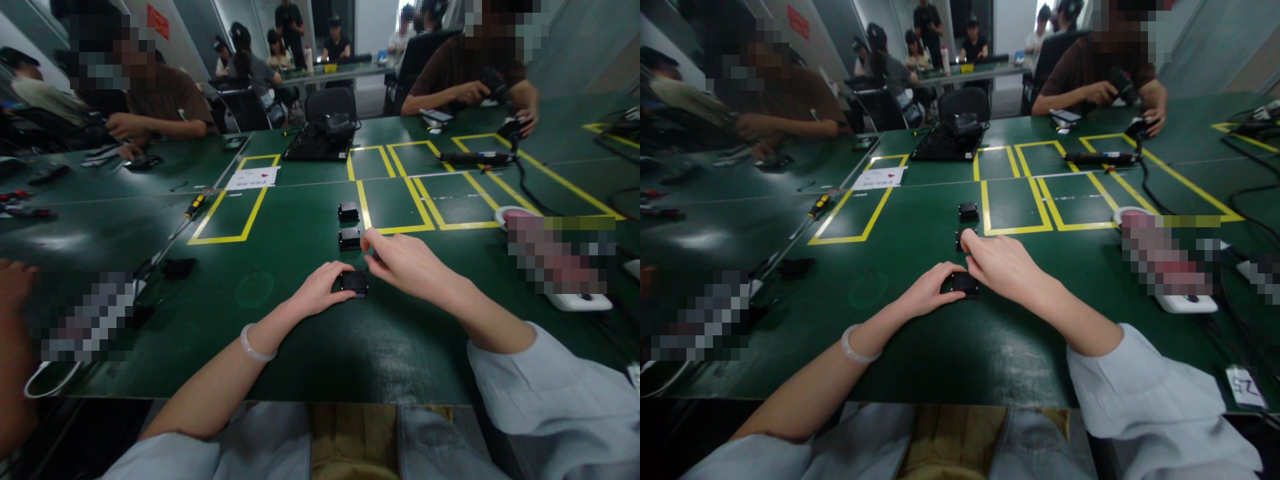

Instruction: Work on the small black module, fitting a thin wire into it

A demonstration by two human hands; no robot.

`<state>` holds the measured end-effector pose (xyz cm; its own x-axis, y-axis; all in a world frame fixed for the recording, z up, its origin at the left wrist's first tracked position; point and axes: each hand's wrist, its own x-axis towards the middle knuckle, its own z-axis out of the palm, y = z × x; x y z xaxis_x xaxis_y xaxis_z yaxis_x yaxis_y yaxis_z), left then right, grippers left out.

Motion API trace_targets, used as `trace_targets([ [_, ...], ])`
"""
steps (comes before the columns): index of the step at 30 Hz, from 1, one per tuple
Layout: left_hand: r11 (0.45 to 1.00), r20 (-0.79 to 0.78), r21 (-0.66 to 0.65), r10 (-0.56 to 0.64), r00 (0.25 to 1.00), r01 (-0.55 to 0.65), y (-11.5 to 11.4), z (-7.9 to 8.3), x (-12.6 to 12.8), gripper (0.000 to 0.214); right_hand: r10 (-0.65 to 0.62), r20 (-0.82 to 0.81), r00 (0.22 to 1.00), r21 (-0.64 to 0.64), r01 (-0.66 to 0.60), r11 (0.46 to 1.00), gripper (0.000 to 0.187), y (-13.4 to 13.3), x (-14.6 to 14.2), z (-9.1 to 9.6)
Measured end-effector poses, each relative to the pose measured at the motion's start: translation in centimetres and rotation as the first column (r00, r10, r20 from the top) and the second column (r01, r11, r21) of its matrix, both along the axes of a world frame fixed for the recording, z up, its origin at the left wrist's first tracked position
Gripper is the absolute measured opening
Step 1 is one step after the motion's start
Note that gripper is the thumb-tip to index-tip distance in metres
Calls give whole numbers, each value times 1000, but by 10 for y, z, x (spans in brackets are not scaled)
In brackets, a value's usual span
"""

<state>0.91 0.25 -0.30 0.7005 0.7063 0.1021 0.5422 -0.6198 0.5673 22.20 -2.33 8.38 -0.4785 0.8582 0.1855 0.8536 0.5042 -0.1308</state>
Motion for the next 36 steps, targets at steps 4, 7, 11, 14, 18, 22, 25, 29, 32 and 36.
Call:
trace_targets([
  [4,1000,3,-2,-4,1000,4,0,0,0,38,-12,7,1000,5,12,1000,20,0,-1,0],
  [7,1000,4,2,2,1000,-2,0,-1,0,39,-31,23,999,3,31,1000,23,1,-1,-1],
  [11,1000,8,-1,4,1000,-4,0,0,0,39,-19,26,999,15,19,1000,21,1,0,-2],
  [14,1000,6,-10,2,1000,-2,0,0,0,38,-8,20,1000,20,7,1000,21,1,0,-2],
  [18,1000,8,5,-1,1000,1,0,-1,0,38,-2,6,1000,13,2,1000,21,0,1,-1],
  [22,1000,7,9,-2,1000,2,0,-2,0,38,8,-14,1000,4,-8,1000,20,-2,0,0],
  [25,1000,8,5,0,1000,0,1,-3,0,39,-5,-22,1000,-3,5,1000,19,-1,-1,1],
  [29,1000,8,-4,3,1000,-3,1,-3,0,40,-23,-17,1000,-6,23,1000,21,0,-1,-1],
  [32,1000,7,-2,1,1000,-1,1,-2,0,39,-29,-10,1000,-1,29,1000,18,2,0,-2],
  [36,1000,12,1,-2,1000,2,0,-2,-1,38,-10,-22,1000,-11,10,1000,18,1,1,-3],
])
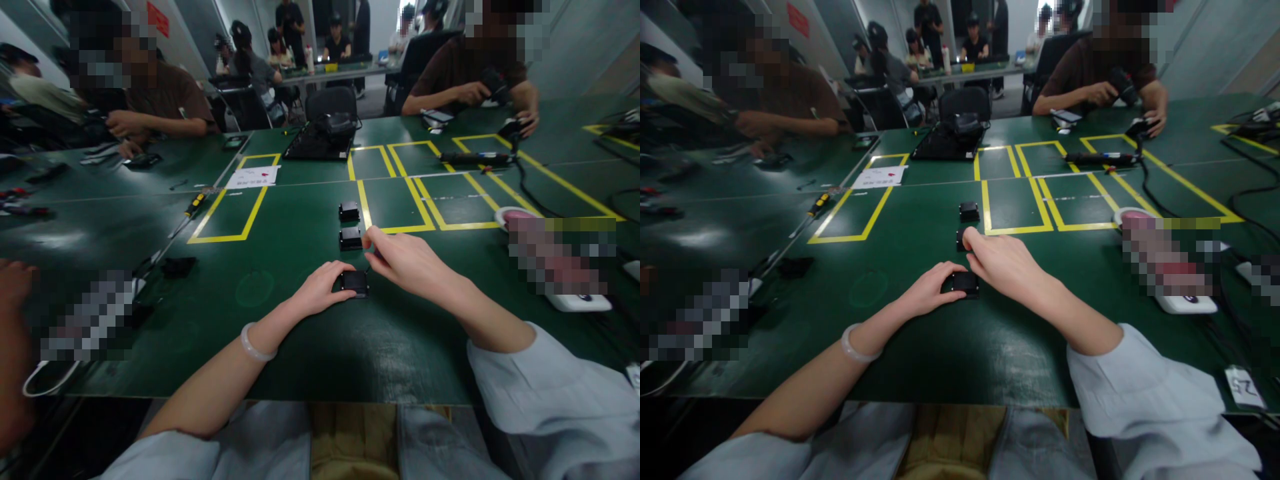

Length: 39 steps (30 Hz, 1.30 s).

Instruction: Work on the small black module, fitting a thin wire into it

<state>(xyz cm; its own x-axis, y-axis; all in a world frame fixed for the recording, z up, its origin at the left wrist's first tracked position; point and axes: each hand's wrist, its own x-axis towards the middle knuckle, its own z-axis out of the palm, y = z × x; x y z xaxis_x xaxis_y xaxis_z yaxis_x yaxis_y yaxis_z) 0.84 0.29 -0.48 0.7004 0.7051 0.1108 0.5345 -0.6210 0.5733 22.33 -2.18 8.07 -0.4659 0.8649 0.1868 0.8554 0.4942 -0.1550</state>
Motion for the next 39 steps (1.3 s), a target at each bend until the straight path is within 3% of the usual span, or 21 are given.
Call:
trace_targets([
  [8,1000,-1,9,-1,1000,1,-1,-1,0,38,22,-37,999,-34,-24,999,19,-2,0,4],
  [15,1000,-14,21,2,1000,-2,0,0,0,40,-41,15,999,-4,41,999,23,0,-2,2],
  [39,1000,0,4,-12,1000,12,0,0,-1,39,-13,31,999,10,12,1000,17,1,1,2],
])
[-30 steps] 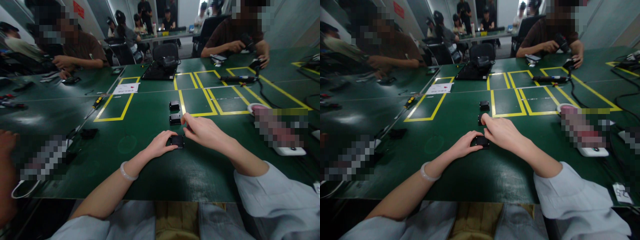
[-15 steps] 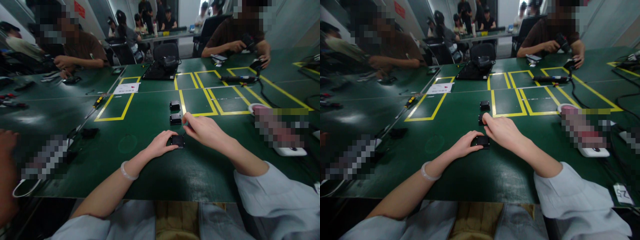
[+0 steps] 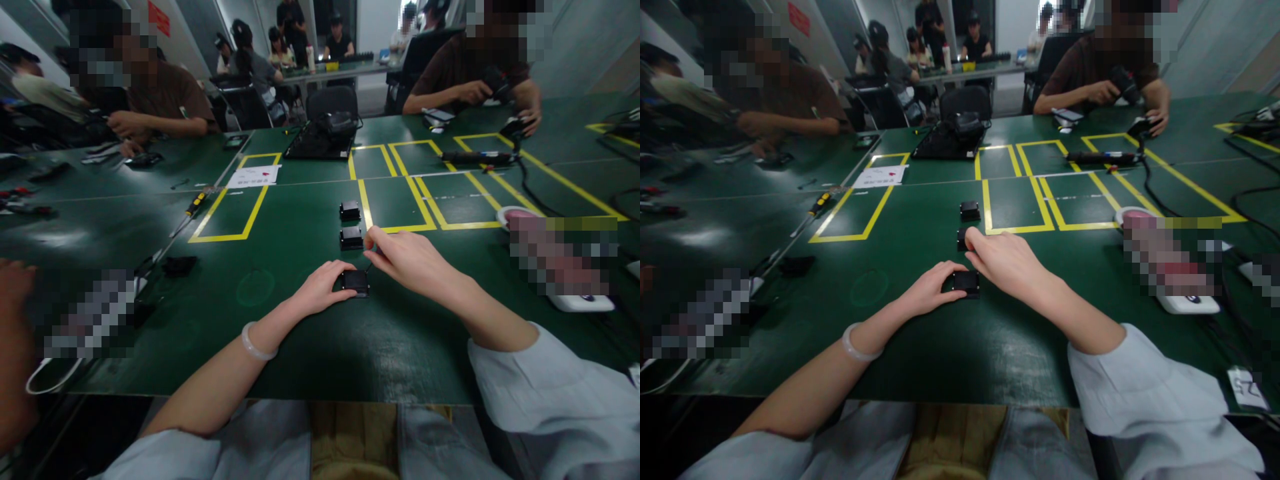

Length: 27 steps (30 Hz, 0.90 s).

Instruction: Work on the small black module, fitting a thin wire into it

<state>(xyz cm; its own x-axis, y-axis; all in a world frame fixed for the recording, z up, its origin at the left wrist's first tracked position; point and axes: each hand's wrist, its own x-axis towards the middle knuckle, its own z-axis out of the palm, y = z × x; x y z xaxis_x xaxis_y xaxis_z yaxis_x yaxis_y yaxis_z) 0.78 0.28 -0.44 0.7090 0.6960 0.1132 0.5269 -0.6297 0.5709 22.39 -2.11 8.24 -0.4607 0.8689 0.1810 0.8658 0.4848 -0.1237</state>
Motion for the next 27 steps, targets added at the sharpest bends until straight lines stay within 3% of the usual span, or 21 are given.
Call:
trace_targets([
  [27,1000,0,-16,-3,1000,3,0,0,-1,39,23,-58,998,-42,-26,999,18,0,3,1],
])
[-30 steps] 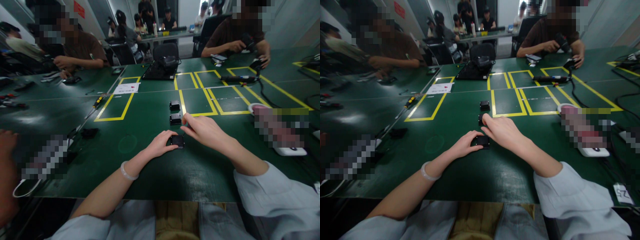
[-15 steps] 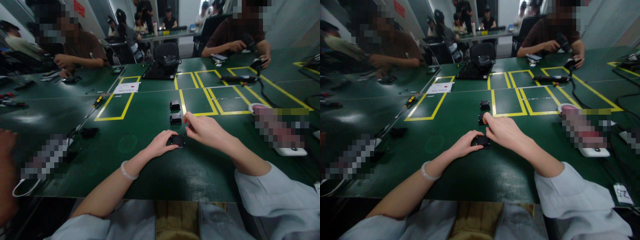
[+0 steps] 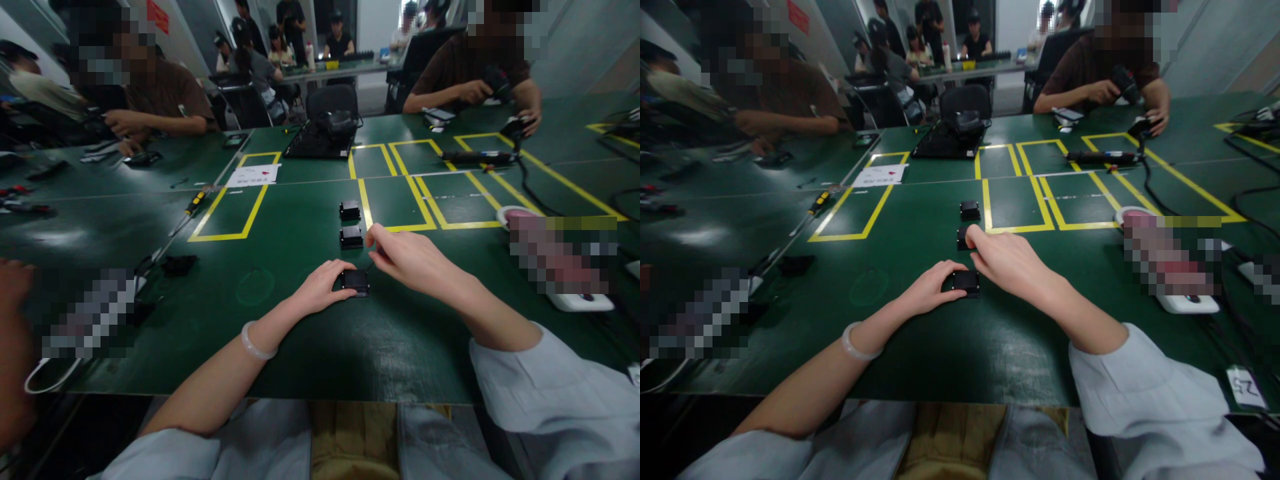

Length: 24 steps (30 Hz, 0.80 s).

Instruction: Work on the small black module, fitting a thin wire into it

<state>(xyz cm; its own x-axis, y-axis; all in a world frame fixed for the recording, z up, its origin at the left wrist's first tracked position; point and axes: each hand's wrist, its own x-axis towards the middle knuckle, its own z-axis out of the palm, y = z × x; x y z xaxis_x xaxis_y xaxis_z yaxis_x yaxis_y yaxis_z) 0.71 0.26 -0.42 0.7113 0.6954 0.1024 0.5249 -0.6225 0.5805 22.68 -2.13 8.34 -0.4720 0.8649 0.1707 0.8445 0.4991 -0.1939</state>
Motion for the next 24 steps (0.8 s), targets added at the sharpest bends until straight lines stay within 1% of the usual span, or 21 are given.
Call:
trace_targets([
  [5,1000,6,10,4,1000,-5,0,0,0,38,12,-5,1000,-4,-12,1000,19,-1,0,0],
  [13,1000,11,13,-6,1000,6,1,-2,1,39,-37,57,998,34,35,999,18,1,-2,-1],
  [18,1000,8,-2,0,1000,0,0,-1,1,38,-4,28,1000,22,4,1000,18,1,0,-3],
  [24,1000,4,3,6,1000,-6,-1,0,1,38,-8,16,1000,1,8,1000,19,0,-1,-1],
])
